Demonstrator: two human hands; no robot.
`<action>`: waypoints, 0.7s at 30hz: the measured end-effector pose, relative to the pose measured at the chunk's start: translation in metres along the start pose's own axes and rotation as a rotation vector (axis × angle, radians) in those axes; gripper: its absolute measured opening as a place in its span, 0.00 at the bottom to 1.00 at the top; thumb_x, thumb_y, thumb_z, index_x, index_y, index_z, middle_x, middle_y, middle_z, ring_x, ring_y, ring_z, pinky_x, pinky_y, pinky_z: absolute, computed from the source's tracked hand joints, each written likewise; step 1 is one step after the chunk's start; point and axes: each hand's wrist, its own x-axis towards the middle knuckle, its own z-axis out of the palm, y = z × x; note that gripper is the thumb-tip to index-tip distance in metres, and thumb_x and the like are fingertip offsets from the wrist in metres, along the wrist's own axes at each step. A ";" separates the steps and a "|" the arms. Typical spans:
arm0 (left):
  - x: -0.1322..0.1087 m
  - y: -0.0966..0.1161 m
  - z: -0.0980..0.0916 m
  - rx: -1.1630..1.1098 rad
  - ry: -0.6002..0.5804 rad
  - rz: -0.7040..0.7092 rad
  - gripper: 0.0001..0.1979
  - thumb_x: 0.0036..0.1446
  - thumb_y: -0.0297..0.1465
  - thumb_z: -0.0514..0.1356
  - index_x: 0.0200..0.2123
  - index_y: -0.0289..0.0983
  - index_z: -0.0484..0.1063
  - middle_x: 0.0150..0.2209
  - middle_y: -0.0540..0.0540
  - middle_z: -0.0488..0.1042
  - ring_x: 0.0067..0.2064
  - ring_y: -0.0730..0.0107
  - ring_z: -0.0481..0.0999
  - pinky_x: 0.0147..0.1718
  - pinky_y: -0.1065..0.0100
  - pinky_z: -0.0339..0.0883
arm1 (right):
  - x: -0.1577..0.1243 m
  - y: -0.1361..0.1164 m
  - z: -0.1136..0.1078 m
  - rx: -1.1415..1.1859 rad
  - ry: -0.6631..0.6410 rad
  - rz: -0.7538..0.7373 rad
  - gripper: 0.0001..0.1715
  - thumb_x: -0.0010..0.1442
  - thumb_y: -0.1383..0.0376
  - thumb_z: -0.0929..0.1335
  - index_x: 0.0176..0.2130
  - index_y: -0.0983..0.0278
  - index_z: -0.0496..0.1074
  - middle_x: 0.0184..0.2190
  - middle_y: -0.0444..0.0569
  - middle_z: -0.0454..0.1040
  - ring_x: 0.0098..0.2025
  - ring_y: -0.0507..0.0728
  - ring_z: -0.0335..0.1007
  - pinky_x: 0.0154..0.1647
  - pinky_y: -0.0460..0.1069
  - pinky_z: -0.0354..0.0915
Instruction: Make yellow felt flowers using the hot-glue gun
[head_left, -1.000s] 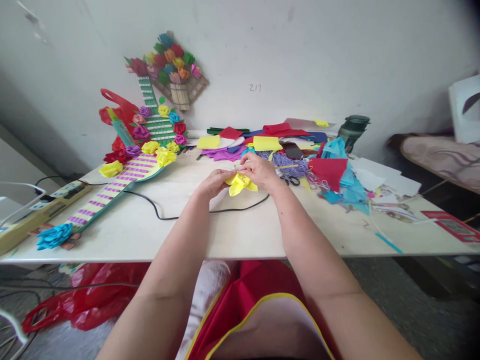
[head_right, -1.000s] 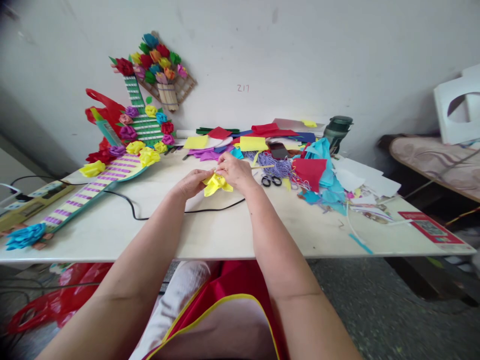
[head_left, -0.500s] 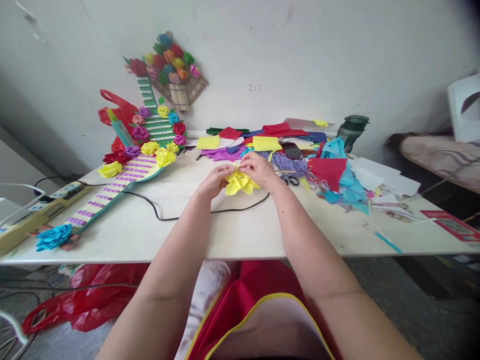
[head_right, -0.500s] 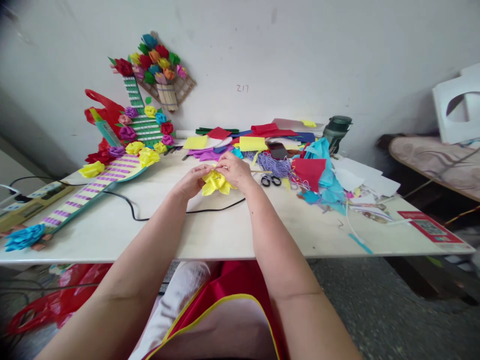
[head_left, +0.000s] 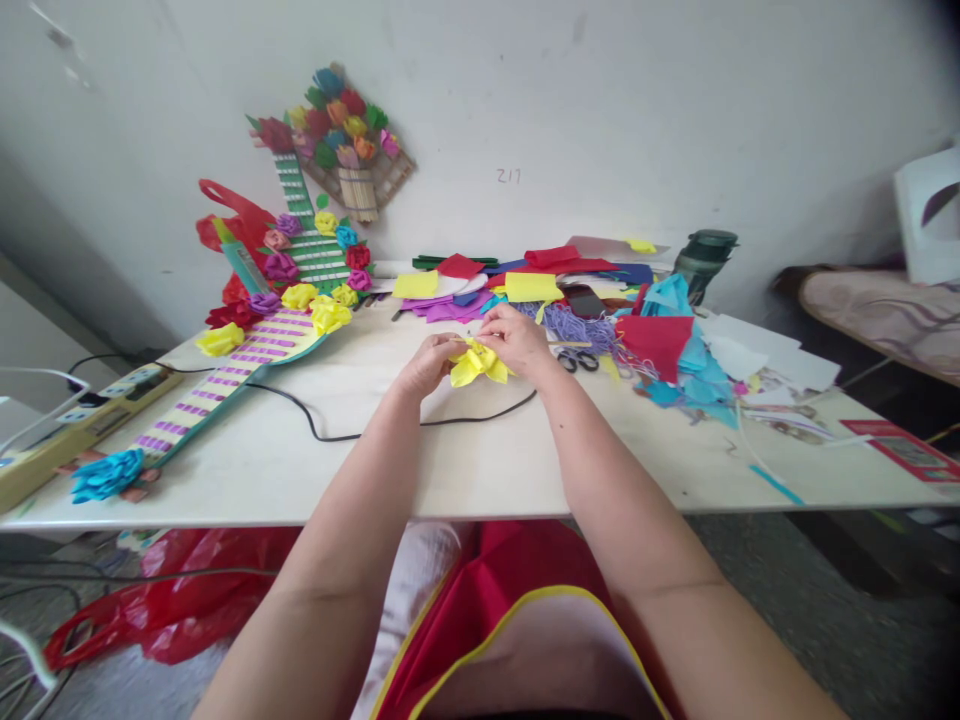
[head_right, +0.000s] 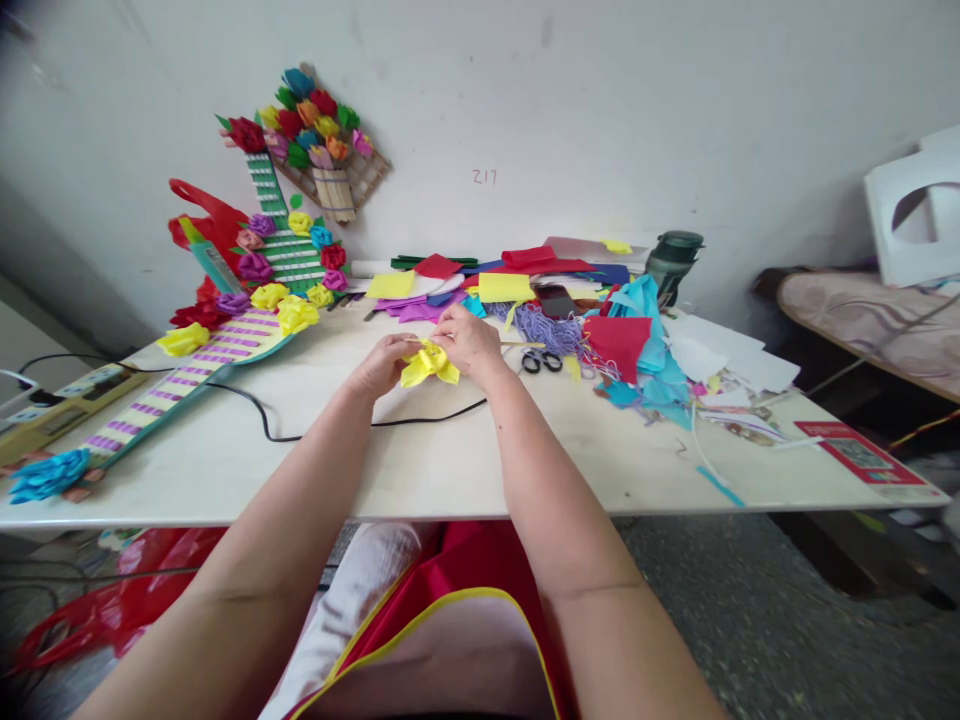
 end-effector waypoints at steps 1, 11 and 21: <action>0.000 -0.001 0.000 -0.006 0.008 -0.003 0.09 0.40 0.33 0.65 0.21 0.35 0.68 0.20 0.50 0.66 0.22 0.73 0.66 0.23 0.69 0.58 | 0.000 0.000 0.000 -0.009 0.002 0.006 0.09 0.59 0.63 0.68 0.36 0.58 0.80 0.48 0.45 0.76 0.45 0.56 0.72 0.41 0.50 0.64; 0.000 0.002 0.007 -0.152 0.049 -0.085 0.12 0.40 0.36 0.65 0.27 0.32 0.75 0.26 0.44 0.76 0.31 0.59 0.77 0.33 0.61 0.72 | 0.000 -0.001 -0.002 -0.063 0.031 0.038 0.11 0.61 0.64 0.67 0.36 0.58 0.81 0.48 0.46 0.76 0.46 0.57 0.72 0.40 0.51 0.64; 0.003 -0.005 0.004 -0.120 0.090 -0.067 0.12 0.36 0.32 0.67 0.26 0.32 0.74 0.25 0.46 0.75 0.27 0.67 0.74 0.30 0.65 0.69 | -0.001 -0.005 -0.002 -0.156 0.015 0.048 0.11 0.62 0.62 0.66 0.38 0.58 0.80 0.50 0.48 0.76 0.44 0.58 0.71 0.39 0.50 0.63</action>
